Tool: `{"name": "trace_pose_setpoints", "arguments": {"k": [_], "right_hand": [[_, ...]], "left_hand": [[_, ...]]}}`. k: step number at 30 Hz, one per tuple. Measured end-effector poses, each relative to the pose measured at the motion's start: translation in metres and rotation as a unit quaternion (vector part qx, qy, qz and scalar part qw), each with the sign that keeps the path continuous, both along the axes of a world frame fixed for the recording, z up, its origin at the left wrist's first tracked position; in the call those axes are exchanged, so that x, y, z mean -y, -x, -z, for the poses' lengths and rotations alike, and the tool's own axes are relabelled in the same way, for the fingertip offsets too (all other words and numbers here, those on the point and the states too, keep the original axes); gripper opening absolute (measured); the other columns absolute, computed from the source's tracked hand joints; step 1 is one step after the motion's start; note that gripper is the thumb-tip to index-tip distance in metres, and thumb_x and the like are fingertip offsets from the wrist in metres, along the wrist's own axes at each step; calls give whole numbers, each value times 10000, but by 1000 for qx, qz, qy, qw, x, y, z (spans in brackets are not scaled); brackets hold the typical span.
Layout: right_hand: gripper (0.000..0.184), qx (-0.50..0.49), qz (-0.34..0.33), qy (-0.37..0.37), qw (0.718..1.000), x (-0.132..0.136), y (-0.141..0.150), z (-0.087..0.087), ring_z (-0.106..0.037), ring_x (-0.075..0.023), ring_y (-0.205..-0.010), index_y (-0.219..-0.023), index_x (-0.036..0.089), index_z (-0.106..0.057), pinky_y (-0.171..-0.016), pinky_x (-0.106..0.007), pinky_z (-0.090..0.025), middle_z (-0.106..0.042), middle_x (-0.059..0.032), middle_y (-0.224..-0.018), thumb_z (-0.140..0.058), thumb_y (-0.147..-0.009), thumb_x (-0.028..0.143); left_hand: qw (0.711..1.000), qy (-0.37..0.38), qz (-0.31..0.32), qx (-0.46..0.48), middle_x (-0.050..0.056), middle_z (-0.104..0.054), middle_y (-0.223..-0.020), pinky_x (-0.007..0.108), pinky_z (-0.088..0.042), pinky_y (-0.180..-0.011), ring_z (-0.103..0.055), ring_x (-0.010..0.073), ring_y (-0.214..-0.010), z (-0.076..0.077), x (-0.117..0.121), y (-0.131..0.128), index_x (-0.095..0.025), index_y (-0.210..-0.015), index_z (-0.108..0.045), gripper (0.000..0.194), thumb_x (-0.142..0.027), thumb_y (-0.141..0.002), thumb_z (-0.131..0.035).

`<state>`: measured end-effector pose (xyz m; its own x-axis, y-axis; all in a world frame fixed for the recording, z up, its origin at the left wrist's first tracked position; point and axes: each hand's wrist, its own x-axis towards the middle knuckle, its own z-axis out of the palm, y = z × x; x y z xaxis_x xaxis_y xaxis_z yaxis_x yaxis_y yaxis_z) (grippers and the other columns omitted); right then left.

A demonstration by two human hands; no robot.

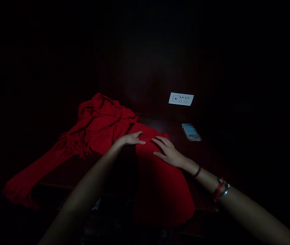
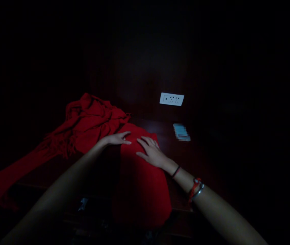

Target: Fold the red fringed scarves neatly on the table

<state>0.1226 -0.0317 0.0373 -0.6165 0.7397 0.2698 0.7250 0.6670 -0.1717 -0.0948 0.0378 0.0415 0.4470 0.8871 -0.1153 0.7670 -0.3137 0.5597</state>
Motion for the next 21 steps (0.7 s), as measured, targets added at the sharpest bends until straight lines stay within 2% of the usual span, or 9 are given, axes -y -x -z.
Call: {"name": "trace_pose_setpoints", "arguments": {"k": [3,6,9,11,13,16,18,21], "right_hand": [[560,89,-45,80,992,21,-1,2,-107,-267,-1237,-1302,304,-184,-969,-467,-154,-135,-55,-1376,-299,-796,513],[540,133,-29,123,983,27,0,-1,-24,-300,-1239,-1296,344,-173,-964,-502,-106,-42,-36,-1393,-264,-798,531],[566,156,-17,166,973,26,2,-8,7,-325,-1231,-1287,363,-183,-953,-526,-93,-3,-34,-1393,-284,-770,572],[587,153,-19,181,971,26,0,-11,28,-327,-1228,-1284,369,-181,-952,-527,-94,26,-28,-1393,-289,-754,595],[594,135,-24,168,976,29,-6,-10,57,-320,-1226,-1285,371,-172,-958,-516,-92,61,-16,-1390,-291,-750,600],[578,116,-23,143,983,36,-22,-2,74,-306,-1226,-1288,372,-155,-969,-499,-88,86,-6,-1386,-288,-765,579],[562,116,-20,142,983,40,-32,3,63,-298,-1229,-1289,366,-154,-973,-494,-87,73,-10,-1387,-278,-777,563],[557,122,-12,146,982,41,-44,8,54,-290,-1232,-1287,351,-185,-974,-493,-92,38,-25,-1390,-281,-780,559]], "left_hand": [[994,-23,-40,-95,143,-300,-1304,376,-238,-924,-319,273,-1155,-3,4,0,-145,-1300,-182,730,-421,-706,-505],[975,-84,-87,-188,167,-406,-1223,495,-202,-893,-355,314,-1120,-3,10,-5,-165,-1282,-238,597,-294,-750,-476],[964,-181,-98,-170,157,-449,-1168,470,-242,-879,-391,280,-1091,-1,24,-11,-165,-1243,-317,435,-218,-812,-348],[965,-222,-61,-126,139,-391,-1227,410,-248,-906,-344,241,-1135,4,38,-13,-161,-1245,-308,412,-271,-850,-268],[967,-232,16,-104,117,-266,-1320,355,-228,-939,-239,213,-1201,12,55,-12,-156,-1279,-237,463,-348,-857,-244],[960,-223,110,-129,87,-104,-1378,368,-181,-965,-80,215,-1247,27,75,-7,-176,-1318,-101,532,-392,-852,-241],[960,-201,120,-157,78,-58,-1384,427,-161,-961,-41,237,-1248,33,79,-5,-205,-1324,-37,559,-419,-848,-234],[965,-150,114,-180,67,-7,-1386,510,-138,-937,-18,271,-1245,31,73,-8,-236,-1322,18,590,-465,-836,-226]]}}
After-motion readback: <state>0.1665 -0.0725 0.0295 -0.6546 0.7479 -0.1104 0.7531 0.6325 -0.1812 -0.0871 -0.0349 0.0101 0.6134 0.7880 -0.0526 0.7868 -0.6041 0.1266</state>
